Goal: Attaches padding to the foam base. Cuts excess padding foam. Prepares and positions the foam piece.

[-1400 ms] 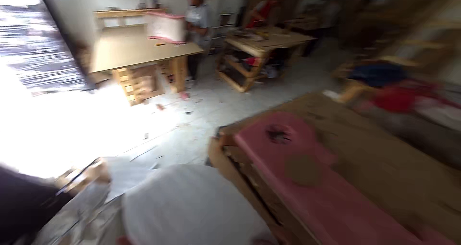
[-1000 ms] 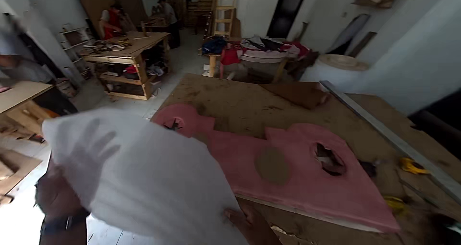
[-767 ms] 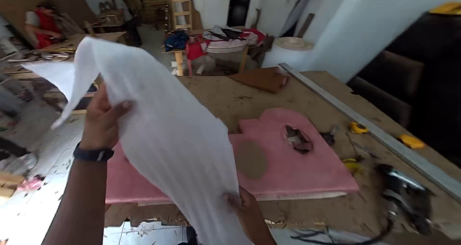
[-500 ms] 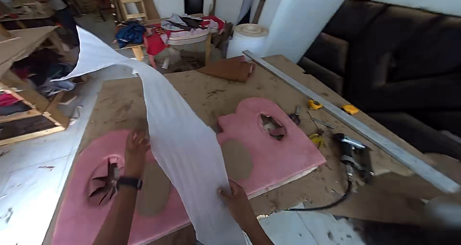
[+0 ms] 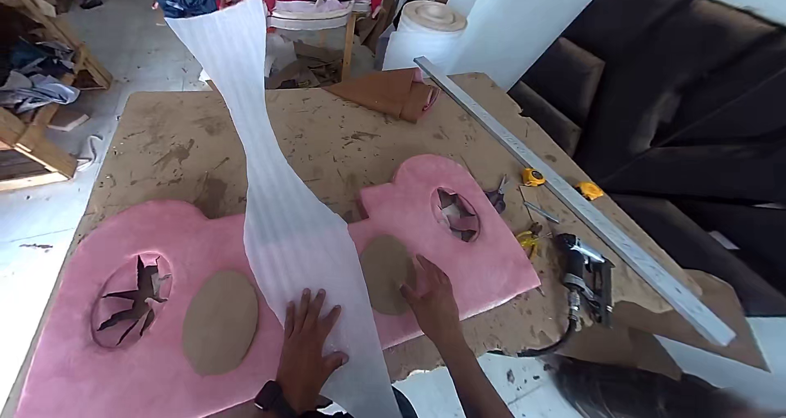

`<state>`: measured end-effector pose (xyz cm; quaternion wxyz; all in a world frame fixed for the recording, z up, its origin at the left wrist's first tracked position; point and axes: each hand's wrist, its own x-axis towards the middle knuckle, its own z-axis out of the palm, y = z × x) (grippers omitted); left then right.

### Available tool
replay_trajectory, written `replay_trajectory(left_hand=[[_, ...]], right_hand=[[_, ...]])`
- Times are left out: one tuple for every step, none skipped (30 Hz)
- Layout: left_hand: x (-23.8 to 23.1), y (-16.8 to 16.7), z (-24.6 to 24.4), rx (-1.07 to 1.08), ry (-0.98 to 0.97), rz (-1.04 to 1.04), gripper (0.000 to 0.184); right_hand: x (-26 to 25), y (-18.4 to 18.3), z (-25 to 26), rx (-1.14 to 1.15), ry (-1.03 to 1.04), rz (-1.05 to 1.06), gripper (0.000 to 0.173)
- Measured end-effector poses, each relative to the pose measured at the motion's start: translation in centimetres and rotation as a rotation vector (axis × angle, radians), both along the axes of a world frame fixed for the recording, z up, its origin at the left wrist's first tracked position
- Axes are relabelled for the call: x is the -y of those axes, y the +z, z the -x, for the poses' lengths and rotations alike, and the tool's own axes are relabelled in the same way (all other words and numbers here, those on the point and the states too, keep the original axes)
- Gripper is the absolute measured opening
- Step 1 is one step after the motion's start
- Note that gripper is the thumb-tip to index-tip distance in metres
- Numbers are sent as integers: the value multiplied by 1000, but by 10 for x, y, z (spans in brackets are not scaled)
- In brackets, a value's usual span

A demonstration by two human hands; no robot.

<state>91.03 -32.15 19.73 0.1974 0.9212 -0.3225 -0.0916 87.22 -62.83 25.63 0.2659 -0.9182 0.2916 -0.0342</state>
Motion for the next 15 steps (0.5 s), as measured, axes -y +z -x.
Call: replay_trajectory(left_hand=[[1,-1,-1,5,-16,3,82],[2,0,-2,-5,-37,7,82],[1,1,-4,-22,-58,15,81],[0,5,-6,-43,-75,16,81],[-1,8,-9,-65,-86,9,80],[0,11,-11,-80,-93,3,80],[2,12,-12,-90,-95,-1,80],[4,12,-11,-95,-91,2,80],[6,11,-10,-92,-84,10,80],[8,10,-10,-83,-74,17,79],[9,10,-10,-75,-65,25,79],[10,11,-10,-80,-58,26,79],[11,12,-10,-86,-56,27,79],[12,12,-10,-88,-57,37,79],[13,10,-11,-84,-56,51,79]], right_hand=[[9,-6,-10,-40,56,49,87],[12,-10,-18,-84,118,100,96],[12,-13,-23,-120,186,150,103],[10,-14,-29,-149,252,190,107],[8,-13,-34,-168,301,213,108],[8,-11,-37,-179,329,221,109],[12,-7,-40,-187,345,212,110],[17,-4,-42,-187,345,187,110],[23,-2,-44,-178,336,147,108],[27,-1,-46,-163,322,86,106],[31,-2,-47,-144,305,-4,102],[34,-4,-47,-113,278,-117,96],[39,-7,-46,-67,241,-259,88],[46,-12,-44,-8,197,-399,80],[55,-18,-42,52,159,-503,70]])
